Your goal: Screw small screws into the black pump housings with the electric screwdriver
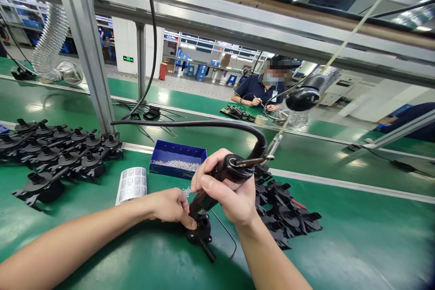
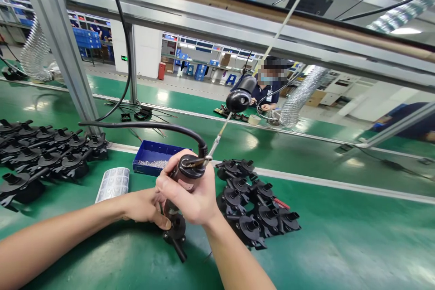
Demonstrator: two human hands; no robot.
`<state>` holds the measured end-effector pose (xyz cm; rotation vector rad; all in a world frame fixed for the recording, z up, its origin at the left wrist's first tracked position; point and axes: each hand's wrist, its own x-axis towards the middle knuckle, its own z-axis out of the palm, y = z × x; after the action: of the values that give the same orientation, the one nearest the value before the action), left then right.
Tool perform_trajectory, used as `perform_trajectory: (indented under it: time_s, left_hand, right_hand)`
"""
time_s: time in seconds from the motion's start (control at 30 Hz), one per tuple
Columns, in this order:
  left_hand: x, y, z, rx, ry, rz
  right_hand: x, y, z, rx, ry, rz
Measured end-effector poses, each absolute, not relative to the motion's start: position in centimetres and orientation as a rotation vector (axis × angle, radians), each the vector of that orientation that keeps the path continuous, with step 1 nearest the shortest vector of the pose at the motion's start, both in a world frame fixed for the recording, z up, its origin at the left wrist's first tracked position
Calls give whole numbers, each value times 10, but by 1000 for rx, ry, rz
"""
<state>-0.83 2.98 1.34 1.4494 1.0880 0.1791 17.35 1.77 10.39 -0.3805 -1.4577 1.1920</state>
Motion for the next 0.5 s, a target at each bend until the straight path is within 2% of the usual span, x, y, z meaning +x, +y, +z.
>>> perform_trajectory:
  time_s: [0.3, 0.43, 0.5]
  left_hand:
    - [-16, 41, 21, 1588, 1014, 182]
    - [-27, 51, 27, 1946, 1294, 341]
    - [-31, 54, 26, 2126, 1456, 315]
  right_hand:
    - [188, 21, 109, -477, -1577, 1225]
    - [192, 18, 118, -638, -1644, 1158]
    - [192, 15, 124, -669, -1651, 1157]
